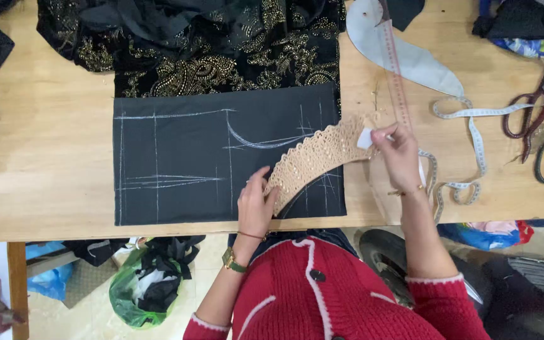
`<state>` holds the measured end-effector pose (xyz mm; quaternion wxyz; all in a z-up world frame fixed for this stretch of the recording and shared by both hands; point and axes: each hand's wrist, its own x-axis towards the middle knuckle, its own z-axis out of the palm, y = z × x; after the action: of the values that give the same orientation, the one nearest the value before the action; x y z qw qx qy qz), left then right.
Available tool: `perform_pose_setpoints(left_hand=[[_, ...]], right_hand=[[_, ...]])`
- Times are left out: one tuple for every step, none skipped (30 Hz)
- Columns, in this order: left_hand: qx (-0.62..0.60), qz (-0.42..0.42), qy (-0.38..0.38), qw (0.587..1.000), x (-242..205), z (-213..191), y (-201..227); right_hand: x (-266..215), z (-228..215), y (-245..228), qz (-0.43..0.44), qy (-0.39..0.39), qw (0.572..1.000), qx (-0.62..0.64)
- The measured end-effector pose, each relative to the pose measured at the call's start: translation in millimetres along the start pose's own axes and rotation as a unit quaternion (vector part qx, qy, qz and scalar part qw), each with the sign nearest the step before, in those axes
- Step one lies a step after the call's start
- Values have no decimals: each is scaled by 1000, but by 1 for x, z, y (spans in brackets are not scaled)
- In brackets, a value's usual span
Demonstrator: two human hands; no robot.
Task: The person places a beige lace trim on a black fabric piece with chalk markings, then uses a white chalk piece to trace the trim's edge. The person later uses a ruler to draw straight lines on the fabric.
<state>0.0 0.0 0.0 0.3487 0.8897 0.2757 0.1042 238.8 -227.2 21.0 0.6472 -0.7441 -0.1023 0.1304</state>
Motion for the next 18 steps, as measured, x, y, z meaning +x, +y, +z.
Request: perform_pose_setpoints(left_hand=[[0, -1, 1, 1000, 3, -3, 4], [-20, 2, 8, 1000, 7, -6, 9], [-40, 6, 14, 999, 12, -9, 14], [-40, 7, 15, 999, 21, -9, 21], [-73, 18, 19, 997, 29, -9, 28], [-106, 28, 23, 994, 37, -10, 35], [-106, 29, 24, 994, 44, -11, 42], [-157, 58, 25, 986, 51, -12, 49], [-210, 88, 26, 973, 58, -12, 57], [-211, 88, 27, 973, 59, -13, 61], [-210, 105, 36, 971, 59, -14, 66], [-209, 121, 45, 969, 59, -15, 70], [-209, 122, 44, 969, 54, -14, 65], [-179, 152, 31, 972, 48, -13, 60], [-148, 182, 20, 972, 45, -12, 56], [-148, 183, 22, 972, 41, -8, 45], [-95, 208, 26, 973, 35, -4, 35], [-41, 233, 31, 971, 28, 1, 24]], right_hand=[[9, -4, 4, 0, -1, 1000, 0], [17, -8, 8, -11, -1, 1000, 1], [26, -12, 11, -22, 1, 1000, 3], [34, -15, -5, -23, 2, 1000, 3], [41, -18, -21, -53, 16, 998, -9], [48, -21, -36, -84, 30, 996, -21], [67, -39, -31, -84, 30, 996, -20], [86, -57, -26, -137, 62, 988, -30], [106, -77, -21, -190, 95, 976, -41], [123, -98, -10, -191, 95, 976, -42], [139, -120, 2, -259, 171, 951, -18], [155, -143, 13, -324, 243, 914, 5], [145, -156, 22, -325, 244, 914, 5], [135, -168, 31, -319, 274, 907, -35], [128, -180, 37, -314, 302, 897, -75], [113, -174, 43, -316, 301, 896, -74], [95, -169, 50, -303, 286, 907, -58], [78, -163, 57, -289, 269, 918, -41]])
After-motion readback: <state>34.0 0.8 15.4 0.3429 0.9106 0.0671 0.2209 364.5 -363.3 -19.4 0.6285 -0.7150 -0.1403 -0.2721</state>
